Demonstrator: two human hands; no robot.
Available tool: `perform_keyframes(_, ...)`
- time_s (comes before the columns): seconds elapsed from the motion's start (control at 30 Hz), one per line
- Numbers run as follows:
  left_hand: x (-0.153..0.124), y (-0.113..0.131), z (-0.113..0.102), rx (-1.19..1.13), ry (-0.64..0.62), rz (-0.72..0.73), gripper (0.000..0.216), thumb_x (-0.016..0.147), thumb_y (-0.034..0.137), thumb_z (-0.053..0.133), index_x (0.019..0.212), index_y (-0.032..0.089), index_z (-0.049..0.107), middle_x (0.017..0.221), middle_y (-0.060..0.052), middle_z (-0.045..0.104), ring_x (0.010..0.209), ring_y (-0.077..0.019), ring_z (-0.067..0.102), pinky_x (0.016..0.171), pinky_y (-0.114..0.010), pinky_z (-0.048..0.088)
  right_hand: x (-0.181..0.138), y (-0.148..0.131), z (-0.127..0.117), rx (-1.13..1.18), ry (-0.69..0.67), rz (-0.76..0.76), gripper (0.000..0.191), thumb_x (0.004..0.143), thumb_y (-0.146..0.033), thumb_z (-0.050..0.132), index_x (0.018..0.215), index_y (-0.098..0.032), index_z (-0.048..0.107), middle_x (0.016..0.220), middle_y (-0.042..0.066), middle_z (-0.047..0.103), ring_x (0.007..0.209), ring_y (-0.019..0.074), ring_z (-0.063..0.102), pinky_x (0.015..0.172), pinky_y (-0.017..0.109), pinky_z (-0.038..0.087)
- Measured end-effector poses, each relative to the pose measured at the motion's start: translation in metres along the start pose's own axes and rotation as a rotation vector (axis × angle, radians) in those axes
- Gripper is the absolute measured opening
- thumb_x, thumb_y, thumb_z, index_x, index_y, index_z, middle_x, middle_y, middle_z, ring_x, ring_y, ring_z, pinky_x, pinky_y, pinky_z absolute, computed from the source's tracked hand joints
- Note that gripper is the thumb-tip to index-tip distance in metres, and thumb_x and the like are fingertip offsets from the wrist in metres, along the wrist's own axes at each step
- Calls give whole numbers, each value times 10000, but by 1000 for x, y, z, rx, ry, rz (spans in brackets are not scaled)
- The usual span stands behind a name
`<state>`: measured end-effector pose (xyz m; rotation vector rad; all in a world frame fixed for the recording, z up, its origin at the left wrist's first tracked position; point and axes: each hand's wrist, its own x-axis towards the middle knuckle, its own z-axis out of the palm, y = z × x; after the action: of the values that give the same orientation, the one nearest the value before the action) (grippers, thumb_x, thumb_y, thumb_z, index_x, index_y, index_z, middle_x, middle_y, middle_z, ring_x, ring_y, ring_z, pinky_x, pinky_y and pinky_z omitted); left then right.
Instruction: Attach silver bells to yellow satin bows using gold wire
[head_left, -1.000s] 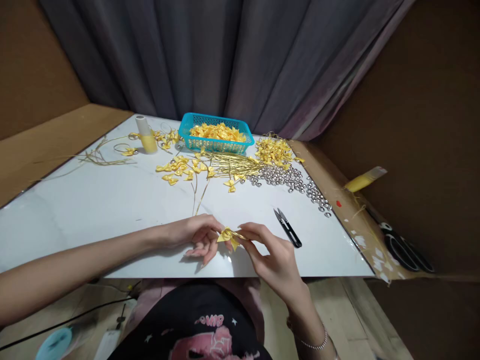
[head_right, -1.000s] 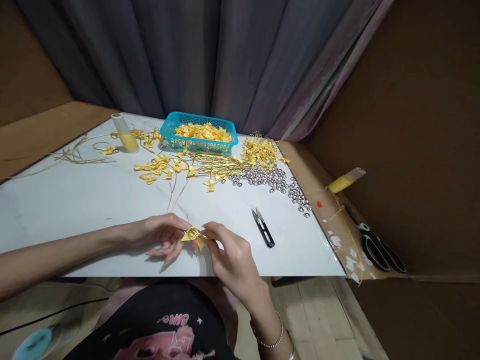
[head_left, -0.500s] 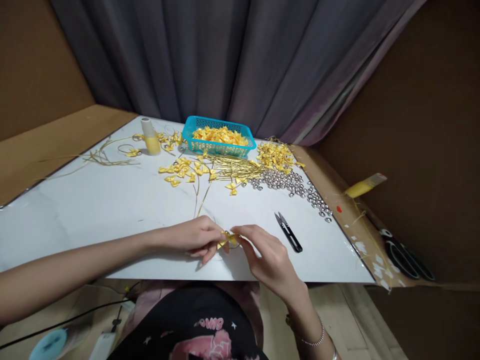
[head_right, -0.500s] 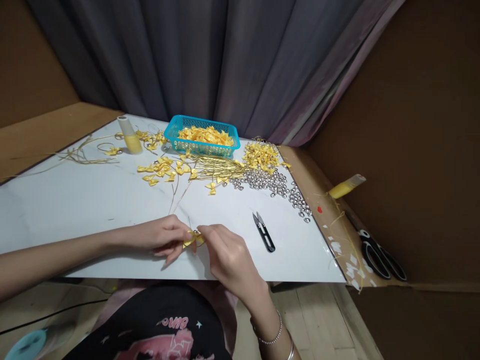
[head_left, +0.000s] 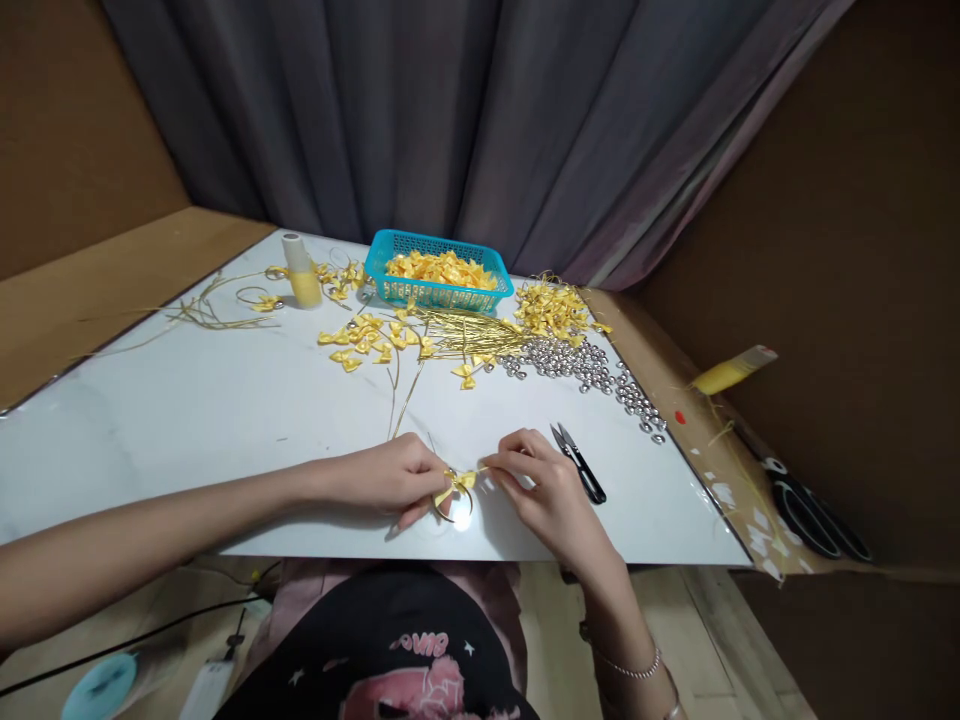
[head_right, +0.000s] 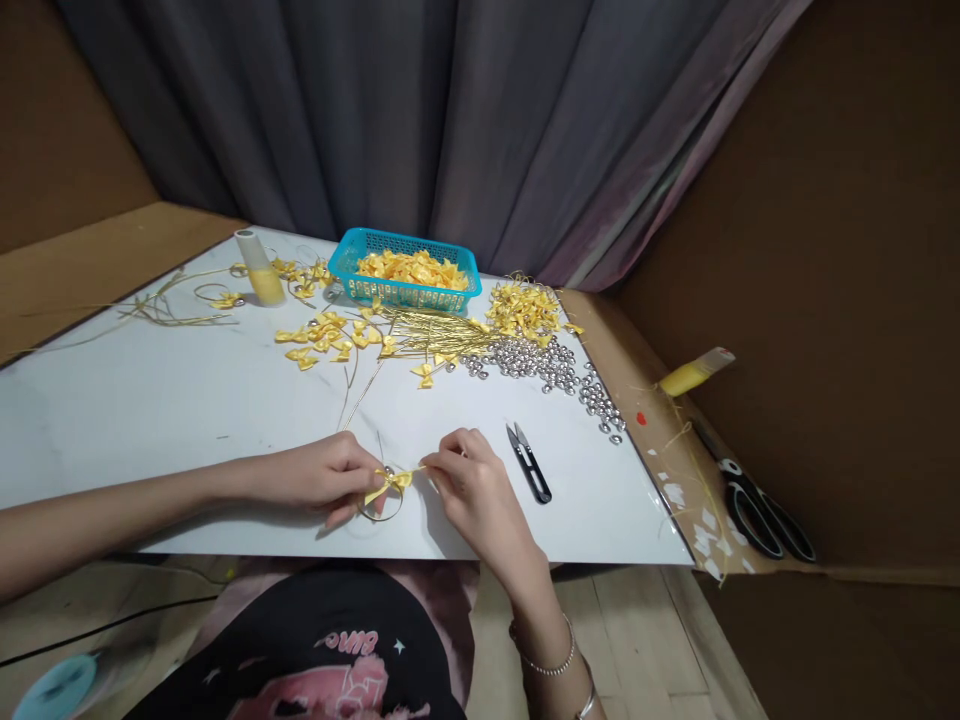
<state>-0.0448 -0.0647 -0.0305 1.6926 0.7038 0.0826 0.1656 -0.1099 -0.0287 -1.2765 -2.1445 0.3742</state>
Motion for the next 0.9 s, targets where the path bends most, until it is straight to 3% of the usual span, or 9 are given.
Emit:
perform_keyframes(0.1, 1, -2, 1, 43, 45, 9, 326, 889, 246, 368, 714, 132, 619, 416, 43, 496, 377, -71, 391, 448, -179, 327, -4, -5, -3, -83, 149, 36, 168, 844, -127, 570, 838, -173, 732, 695, 50, 636, 647, 169, 606, 576, 275, 492)
perform_keyframes(0.23, 1, -2, 2, 134, 107, 46, 332, 902, 249, 363, 726, 131, 619, 416, 43, 503, 406, -84, 465, 518, -193, 395, -11, -18, 2, 14, 431, 154, 122, 850, -173, 605, 892, -179, 720, 693, 18, 713, 517, 127, 630, 520, 243, 524)
perform_keyframes(0.3, 1, -1, 3, 170, 122, 51, 319, 902, 238, 362, 759, 128, 624, 422, 43, 509, 415, -90, 482, 526, -198, 402, -13, -26, 8, 107, 531, 199, 135, 849, -160, 606, 928, -185, 712, 770, 20, 737, 560, 130, 668, 542, 240, 557)
perform_keyframes(0.43, 0, 0, 4, 195, 148, 51, 309, 907, 233, 362, 775, 128, 620, 431, 41, 523, 426, -95, 497, 518, -199, 396, -13, -40, 14, 424, 624, 243, 189, 848, -148, 602, 1004, -207, 690, 985, 43, 734, 857, 201, 712, 740, 325, 608)
perform_keyframes(0.57, 2, -1, 3, 157, 168, 64, 328, 920, 251, 362, 738, 134, 609, 424, 39, 525, 423, -89, 486, 530, -199, 401, -11, -44, 7, 814, 661, 218, 230, 825, -151, 613, 1042, -218, 648, 1097, 76, 705, 1028, 264, 664, 882, 448, 563)
perform_keyframes(0.7, 3, -2, 2, 121, 184, 62, 385, 932, 286, 356, 647, 145, 574, 422, 30, 526, 423, -82, 461, 529, -195, 390, -12, -44, -3, 901, 681, 294, 103, 838, -172, 575, 887, -238, 636, 829, 46, 753, 692, 209, 722, 751, 426, 591)
perform_keyframes(0.8, 3, -1, 2, 128, 198, 66, 455, 937, 312, 357, 542, 153, 516, 428, 18, 526, 419, -75, 430, 516, -191, 372, -14, -46, -2, 946, 537, 319, 126, 834, -190, 589, 949, -241, 592, 703, 10, 736, 444, 143, 630, 631, 373, 582)
perform_keyframes(0.9, 3, 0, 2, 124, 209, 70, 473, 935, 343, 373, 527, 149, 513, 436, 17, 522, 417, -72, 406, 489, -188, 345, -15, -50, 4, 953, 347, 390, 374, 824, -216, 621, 1166, -238, 472, 722, 5, 741, 427, 128, 601, 605, 336, 565)
